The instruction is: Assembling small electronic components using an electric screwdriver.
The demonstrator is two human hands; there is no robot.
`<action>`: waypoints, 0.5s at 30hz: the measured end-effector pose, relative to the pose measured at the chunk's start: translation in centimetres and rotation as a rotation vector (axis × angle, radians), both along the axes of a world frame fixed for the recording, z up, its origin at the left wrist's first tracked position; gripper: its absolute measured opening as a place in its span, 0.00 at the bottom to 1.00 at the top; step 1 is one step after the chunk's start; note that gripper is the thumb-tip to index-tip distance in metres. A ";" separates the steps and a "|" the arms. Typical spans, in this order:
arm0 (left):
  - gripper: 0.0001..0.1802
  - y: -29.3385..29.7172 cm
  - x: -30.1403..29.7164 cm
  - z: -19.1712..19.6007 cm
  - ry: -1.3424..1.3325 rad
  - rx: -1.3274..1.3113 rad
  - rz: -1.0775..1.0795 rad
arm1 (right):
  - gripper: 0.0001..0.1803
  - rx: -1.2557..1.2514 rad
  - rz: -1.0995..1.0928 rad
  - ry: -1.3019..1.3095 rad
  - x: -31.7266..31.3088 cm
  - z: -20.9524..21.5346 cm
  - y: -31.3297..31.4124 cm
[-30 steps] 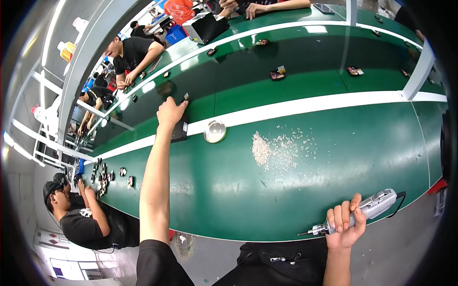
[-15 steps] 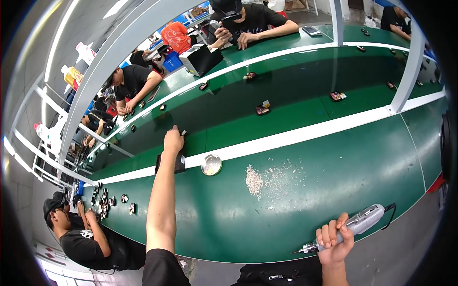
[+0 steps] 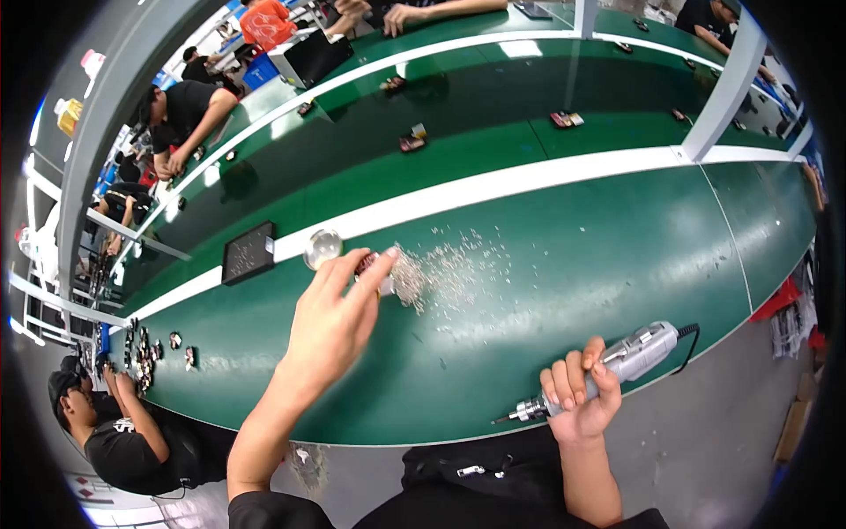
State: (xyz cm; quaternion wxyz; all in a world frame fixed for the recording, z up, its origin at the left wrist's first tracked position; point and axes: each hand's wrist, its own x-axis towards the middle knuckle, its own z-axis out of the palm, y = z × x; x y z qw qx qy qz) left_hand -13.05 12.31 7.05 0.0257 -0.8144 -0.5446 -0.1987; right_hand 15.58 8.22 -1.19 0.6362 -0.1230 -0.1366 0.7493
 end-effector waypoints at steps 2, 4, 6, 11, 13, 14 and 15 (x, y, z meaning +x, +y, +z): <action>0.33 -3.6 2.6 -1.1 0.110 -0.031 -0.078 | 0.05 0.008 0.023 -0.003 -0.6 0.1 0.4; 0.35 -6.3 4.4 -2.0 0.178 -0.085 -0.130 | 0.05 0.015 0.048 -0.007 -1.1 0.5 0.7; 0.34 -7.4 5.6 -3.2 0.255 -0.090 -0.173 | 0.05 0.016 0.051 -0.015 -0.9 0.5 0.6; 0.30 -8.6 6.8 -6.0 0.264 -0.035 -0.193 | 0.05 0.030 0.056 -0.008 -0.2 -0.2 0.2; 0.32 -8.8 6.8 -6.5 0.086 -0.035 -0.135 | 0.05 0.017 0.056 0.037 0.1 -0.4 0.1; 0.32 -8.9 6.8 -6.6 0.085 -0.038 -0.134 | 0.05 0.022 0.061 0.040 0.1 -0.4 0.1; 0.31 -9.0 6.9 -6.7 0.042 -0.026 -0.136 | 0.05 0.018 0.060 0.039 0.1 -0.4 0.0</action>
